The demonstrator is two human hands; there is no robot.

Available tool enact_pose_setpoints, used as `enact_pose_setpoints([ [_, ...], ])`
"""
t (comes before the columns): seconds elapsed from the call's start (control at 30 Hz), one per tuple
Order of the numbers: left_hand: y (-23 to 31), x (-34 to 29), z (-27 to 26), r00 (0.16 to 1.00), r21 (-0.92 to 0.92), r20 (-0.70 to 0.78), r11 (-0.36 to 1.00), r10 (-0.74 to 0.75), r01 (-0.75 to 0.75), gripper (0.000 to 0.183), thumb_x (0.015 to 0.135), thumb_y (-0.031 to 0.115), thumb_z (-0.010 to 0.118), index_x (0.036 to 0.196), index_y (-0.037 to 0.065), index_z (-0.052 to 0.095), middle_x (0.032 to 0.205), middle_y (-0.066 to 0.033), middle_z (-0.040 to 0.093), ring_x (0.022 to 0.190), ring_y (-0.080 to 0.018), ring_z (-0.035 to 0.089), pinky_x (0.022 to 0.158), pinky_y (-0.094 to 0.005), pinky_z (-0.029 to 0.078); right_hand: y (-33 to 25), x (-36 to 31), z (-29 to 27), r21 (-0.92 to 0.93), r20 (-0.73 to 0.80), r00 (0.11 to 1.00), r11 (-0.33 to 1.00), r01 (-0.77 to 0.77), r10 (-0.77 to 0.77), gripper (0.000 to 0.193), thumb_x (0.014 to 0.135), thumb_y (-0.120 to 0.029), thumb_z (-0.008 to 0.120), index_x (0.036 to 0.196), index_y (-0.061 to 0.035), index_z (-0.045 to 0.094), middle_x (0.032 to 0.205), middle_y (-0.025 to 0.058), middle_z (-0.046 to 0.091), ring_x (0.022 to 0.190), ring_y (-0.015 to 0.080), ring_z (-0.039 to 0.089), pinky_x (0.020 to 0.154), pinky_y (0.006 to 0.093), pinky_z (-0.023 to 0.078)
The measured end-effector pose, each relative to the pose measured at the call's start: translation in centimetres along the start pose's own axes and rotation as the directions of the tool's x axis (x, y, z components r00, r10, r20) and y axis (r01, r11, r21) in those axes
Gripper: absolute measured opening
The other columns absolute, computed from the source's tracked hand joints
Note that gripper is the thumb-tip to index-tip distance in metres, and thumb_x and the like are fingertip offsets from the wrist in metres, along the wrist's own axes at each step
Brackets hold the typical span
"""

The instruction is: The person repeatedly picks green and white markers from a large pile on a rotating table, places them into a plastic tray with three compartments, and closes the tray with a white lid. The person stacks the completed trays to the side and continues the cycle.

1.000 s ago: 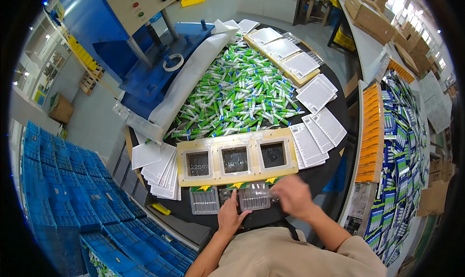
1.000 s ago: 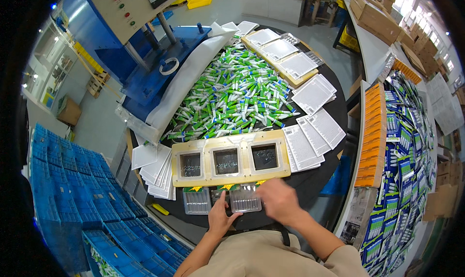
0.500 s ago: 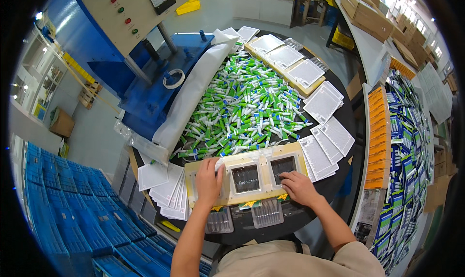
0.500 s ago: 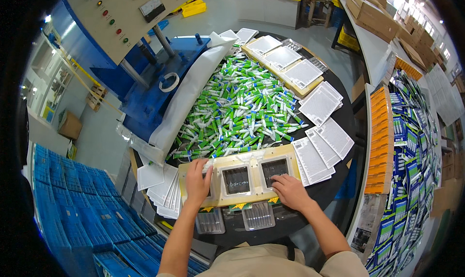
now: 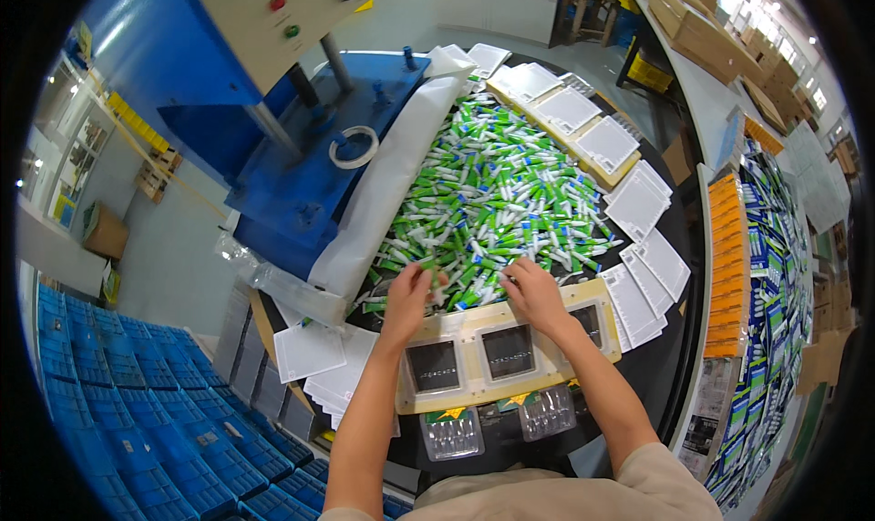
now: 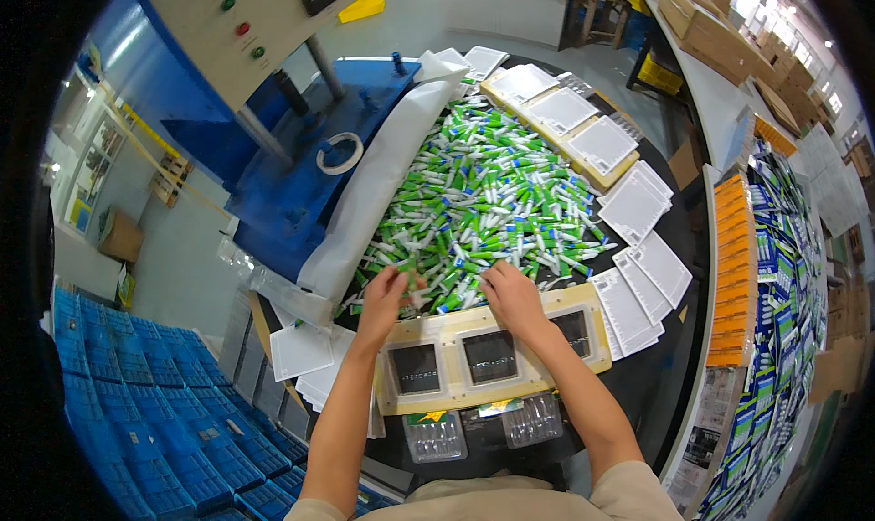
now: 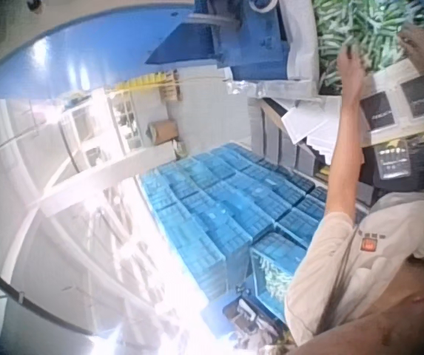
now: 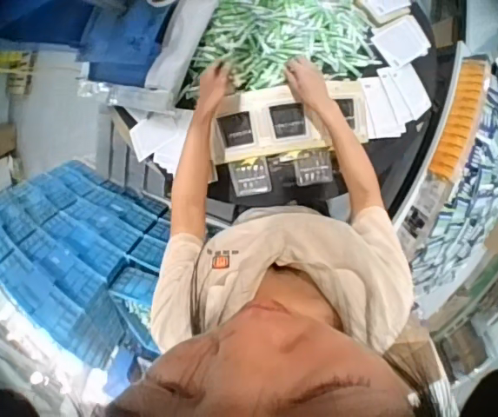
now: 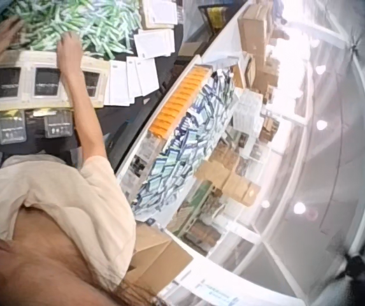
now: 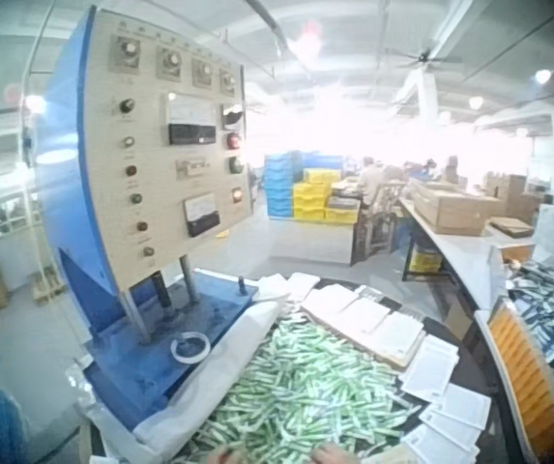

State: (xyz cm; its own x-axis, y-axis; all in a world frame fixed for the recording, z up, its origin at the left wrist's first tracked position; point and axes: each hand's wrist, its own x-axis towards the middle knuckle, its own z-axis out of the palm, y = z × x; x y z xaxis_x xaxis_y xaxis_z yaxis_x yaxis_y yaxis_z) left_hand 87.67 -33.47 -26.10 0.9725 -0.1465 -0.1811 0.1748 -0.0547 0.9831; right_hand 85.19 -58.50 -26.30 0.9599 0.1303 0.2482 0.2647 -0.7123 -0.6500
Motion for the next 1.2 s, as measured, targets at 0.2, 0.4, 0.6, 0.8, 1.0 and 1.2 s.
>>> enact_pose_setpoints([
  [0.2, 0.2, -10.0, -6.0, 0.930, -0.469, -0.009, 0.823, -0.366, 0.319, 0.034, 0.104, 0.009, 0.053, 0.138, 0.003, 0.053, 0.113, -0.0062, 0.061, 0.104, -0.0189, 0.062, 0.087, -0.0376, 0.057, -8.5, -7.5, 1.9, 0.289, -0.134, 0.949, 0.904, 0.314, -0.287, 0.027, 0.083, 0.003, 0.072, 0.110, -0.0011, 0.069, 0.102, 0.0139, 0.073, 0.086, 0.0296, 0.071, 0.074, 0.0366, 0.059],
  [0.4, -1.7, -16.8, -7.1, 0.926, -0.149, -0.253, 0.957, -0.281, 0.250, 0.042, 0.099, -0.001, 0.051, 0.141, -0.002, 0.051, 0.120, -0.0086, 0.066, 0.089, -0.0100, 0.058, 0.077, -0.0258, 0.050, -10.0, -10.4, 6.5, 0.117, 0.070, 0.815, 0.817, 0.565, -0.575, 0.029, 0.081, -0.003, 0.066, 0.110, 0.0020, 0.067, 0.118, 0.0138, 0.070, 0.103, 0.0264, 0.069, 0.083, 0.0346, 0.060],
  [0.6, -3.3, -20.7, -5.6, 0.925, -0.152, -0.336, 0.980, -0.175, 0.131, 0.036, 0.101, 0.001, 0.051, 0.136, 0.004, 0.045, 0.122, -0.0078, 0.068, 0.084, -0.0073, 0.056, 0.070, -0.0218, 0.047, -10.1, -9.9, 8.8, -0.033, 0.119, 0.716, 0.718, 0.696, -0.688, 0.032, 0.078, -0.009, 0.064, 0.108, 0.0031, 0.067, 0.117, 0.0142, 0.069, 0.110, 0.0268, 0.066, 0.087, 0.0332, 0.058],
  [0.8, -4.0, -21.6, -4.3, 0.930, 0.164, -0.367, 0.984, -0.008, 0.073, 0.037, 0.097, -0.003, 0.058, 0.132, -0.003, 0.048, 0.110, -0.0095, 0.055, 0.085, -0.0171, 0.062, 0.074, -0.0294, 0.055, -10.1, -10.3, 8.8, -0.047, -0.080, 0.842, 0.846, 0.532, -0.534, 0.029, 0.080, -0.004, 0.071, 0.108, 0.0033, 0.069, 0.104, 0.0143, 0.071, 0.087, 0.0279, 0.070, 0.072, 0.0351, 0.059],
  [1.0, -3.3, -20.9, -2.4, 0.846, 0.568, -0.447, 0.823, 0.289, 0.019, 0.028, 0.095, 0.002, 0.065, 0.122, -0.003, 0.065, 0.096, -0.0200, 0.068, 0.091, -0.0305, 0.071, 0.077, -0.0393, 0.057, -10.6, -12.2, 11.4, -0.023, -0.046, 0.917, 0.918, 0.396, -0.396, 0.026, 0.083, -0.008, 0.074, 0.106, 0.0042, 0.070, 0.097, 0.0137, 0.065, 0.081, 0.0265, 0.065, 0.067, 0.0352, 0.056],
  [1.2, -2.4, -19.7, -0.3, 0.780, 0.440, -0.545, 0.897, 0.308, -0.046, 0.025, 0.090, 0.002, 0.072, 0.115, -0.002, 0.069, 0.101, -0.0174, 0.070, 0.092, -0.0336, 0.070, 0.077, -0.0392, 0.058, -12.1, -10.4, 9.5, 0.083, -0.053, 0.913, 0.909, 0.408, -0.405, 0.032, 0.080, -0.017, 0.079, 0.104, 0.0024, 0.069, 0.098, 0.0140, 0.066, 0.083, 0.0306, 0.062, 0.073, 0.0404, 0.053],
])
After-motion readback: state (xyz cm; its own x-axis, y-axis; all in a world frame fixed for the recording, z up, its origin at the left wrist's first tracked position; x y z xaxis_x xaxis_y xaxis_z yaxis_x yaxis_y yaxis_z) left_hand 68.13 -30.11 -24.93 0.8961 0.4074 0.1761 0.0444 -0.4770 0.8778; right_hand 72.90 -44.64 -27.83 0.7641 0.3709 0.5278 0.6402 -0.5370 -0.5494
